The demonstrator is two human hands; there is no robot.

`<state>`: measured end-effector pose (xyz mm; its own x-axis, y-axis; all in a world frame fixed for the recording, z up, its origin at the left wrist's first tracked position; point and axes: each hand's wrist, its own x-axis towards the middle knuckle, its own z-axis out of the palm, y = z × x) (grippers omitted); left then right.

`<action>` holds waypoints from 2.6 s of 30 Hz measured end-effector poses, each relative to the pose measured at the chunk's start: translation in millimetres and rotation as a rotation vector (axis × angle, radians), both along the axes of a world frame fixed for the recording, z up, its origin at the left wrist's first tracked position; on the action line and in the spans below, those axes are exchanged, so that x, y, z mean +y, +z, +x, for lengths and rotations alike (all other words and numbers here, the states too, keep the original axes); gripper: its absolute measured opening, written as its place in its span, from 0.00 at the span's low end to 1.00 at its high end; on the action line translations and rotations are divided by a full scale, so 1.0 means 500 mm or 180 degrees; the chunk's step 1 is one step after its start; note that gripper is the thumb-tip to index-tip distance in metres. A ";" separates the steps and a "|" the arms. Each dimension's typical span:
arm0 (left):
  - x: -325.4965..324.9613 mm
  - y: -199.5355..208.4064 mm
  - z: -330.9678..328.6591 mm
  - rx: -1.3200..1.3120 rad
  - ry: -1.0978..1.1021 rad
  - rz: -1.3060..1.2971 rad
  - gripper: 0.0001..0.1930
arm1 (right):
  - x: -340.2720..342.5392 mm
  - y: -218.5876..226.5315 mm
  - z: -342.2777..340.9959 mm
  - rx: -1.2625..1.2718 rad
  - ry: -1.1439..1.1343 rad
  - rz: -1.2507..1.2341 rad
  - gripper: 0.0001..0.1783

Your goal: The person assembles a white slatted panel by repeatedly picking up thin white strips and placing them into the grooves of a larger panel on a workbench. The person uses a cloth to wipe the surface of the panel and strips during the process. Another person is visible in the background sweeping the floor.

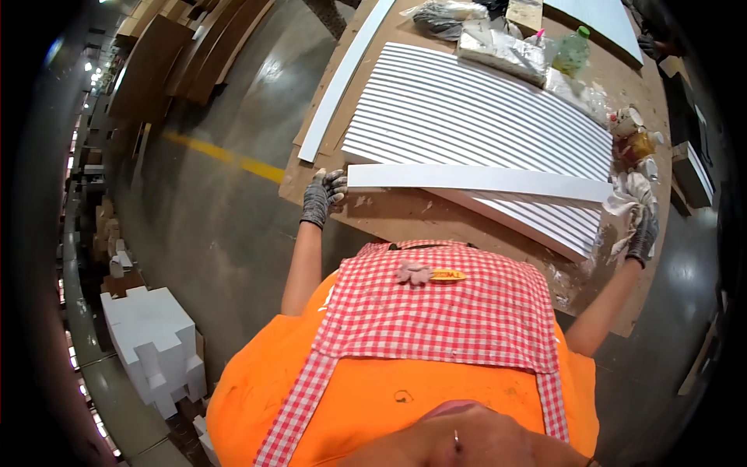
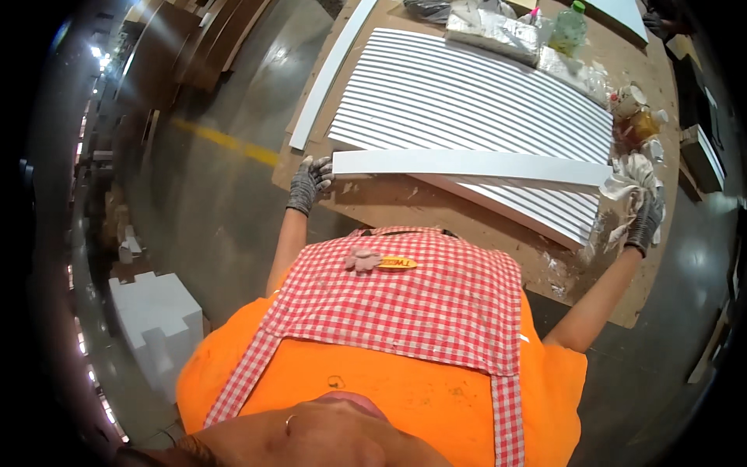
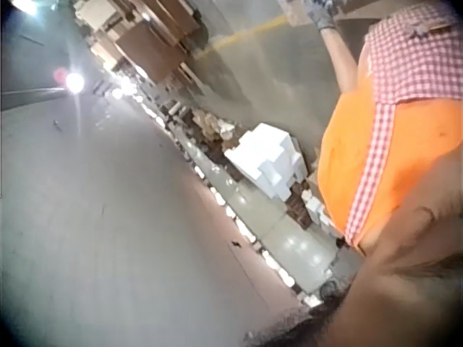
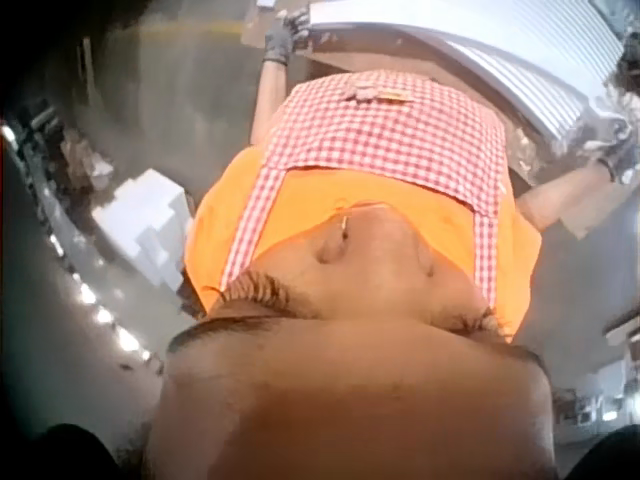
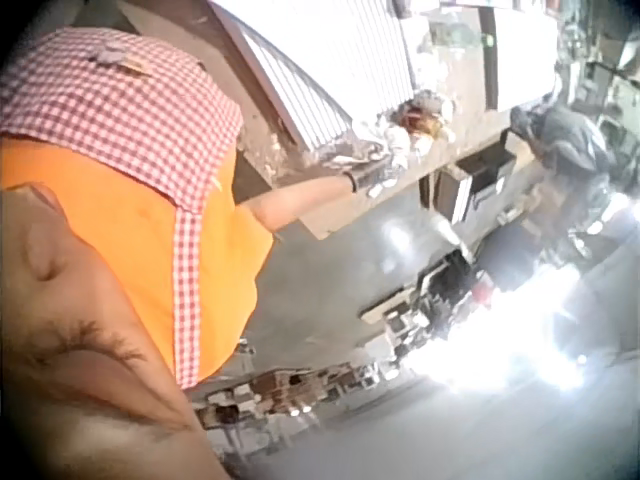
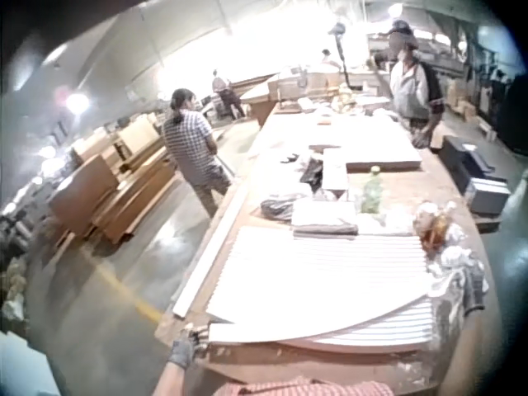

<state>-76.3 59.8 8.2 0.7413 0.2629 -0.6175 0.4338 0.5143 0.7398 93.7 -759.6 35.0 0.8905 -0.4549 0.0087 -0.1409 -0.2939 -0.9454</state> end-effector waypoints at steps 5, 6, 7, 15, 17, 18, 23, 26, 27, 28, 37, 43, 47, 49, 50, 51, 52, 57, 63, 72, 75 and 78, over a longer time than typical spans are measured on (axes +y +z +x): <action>0.003 0.024 0.021 0.0327 -0.0450 0.0626 0.19 | 0.009 -0.076 0.081 0.0553 0.0939 -0.0362 0.19; -0.034 0.053 0.043 0.0405 -0.0314 0.0975 0.15 | 0.019 -0.075 0.089 0.0630 0.1103 -0.0901 0.19; -0.049 0.069 0.062 0.0545 -0.0516 0.1255 0.15 | 0.025 -0.073 0.086 0.0714 0.1257 -0.1443 0.19; -0.091 0.097 0.061 0.0059 -0.0611 0.2374 0.12 | 0.094 -0.053 0.055 0.0433 0.0792 -0.1687 0.18; -0.078 0.086 0.059 -0.0283 -0.0461 0.2250 0.11 | 0.089 -0.051 0.038 0.0483 0.0330 -0.1046 0.20; -0.115 0.129 0.070 -0.0317 -0.0147 0.2083 0.12 | 0.079 -0.049 0.025 0.0773 0.0100 -0.0328 0.19; -0.119 0.104 0.098 -0.1404 0.0554 0.0581 0.10 | 0.082 -0.104 -0.009 -0.0168 -0.0899 0.2373 0.16; -0.156 0.077 0.149 -0.1898 0.1111 -0.0585 0.11 | -0.128 -0.227 -0.096 -0.0181 0.0452 0.2684 0.15; -0.158 0.032 0.189 -0.1975 0.1212 -0.1002 0.13 | -0.242 -0.246 -0.173 -0.0150 0.0927 0.2604 0.17; -0.129 0.010 0.132 -0.2167 0.1402 -0.0824 0.14 | -0.068 -0.272 -0.129 0.0020 -0.0261 0.2843 0.16; -0.135 0.031 0.113 -0.2336 0.1515 -0.0158 0.16 | 0.014 -0.141 -0.191 0.0120 -0.1820 0.1905 0.15; -0.146 0.112 0.122 -0.2009 0.0601 0.2286 0.17 | 0.204 0.067 -0.148 -0.0760 -0.0600 0.0230 0.14; -0.241 0.113 0.168 -0.2161 -0.0920 0.3223 0.16 | 0.475 0.111 -0.071 -0.1147 0.0902 -0.1325 0.20; -0.325 0.117 0.178 -0.2051 -0.2040 0.4561 0.20 | 0.630 0.094 -0.072 -0.1691 0.1949 -0.1917 0.25; -0.365 0.104 0.196 -0.2032 -0.2306 0.5003 0.21 | 0.701 0.090 -0.096 -0.1982 0.2358 -0.2068 0.28; -0.388 0.083 0.196 -0.1878 -0.2482 0.5511 0.23 | 0.764 0.118 -0.117 -0.1449 0.3016 -0.1337 0.26; -0.408 0.071 0.201 -0.1701 -0.2620 0.5656 0.25 | 0.809 0.112 -0.146 -0.0853 0.2691 -0.1836 0.24; -0.412 0.065 0.197 -0.1240 -0.2632 0.6325 0.31 | 0.670 0.036 -0.135 -0.1285 0.2291 -0.2495 0.19; -0.315 0.050 0.200 -0.0635 -0.2180 0.6724 0.33 | 0.171 0.015 -0.112 -0.0682 0.0240 -0.2986 0.17; -0.172 0.041 0.189 0.0508 -0.1888 0.6571 0.32 | 0.061 -0.103 -0.211 0.1471 -0.0357 -0.2742 0.27; -0.107 0.036 0.161 0.0801 -0.1468 0.6584 0.32 | 0.173 -0.027 -0.199 0.1429 -0.0688 -0.2781 0.26; -0.065 0.055 0.152 0.0992 -0.1275 0.6442 0.32 | 0.181 0.086 -0.199 0.1200 -0.0979 -0.3374 0.21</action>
<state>-0.3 27.4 35.6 0.8680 0.4632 0.1788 0.4831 -0.8710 -0.0892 -5.7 -669.1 78.1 0.7711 -0.5756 0.2723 -0.5633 -0.8160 -0.1299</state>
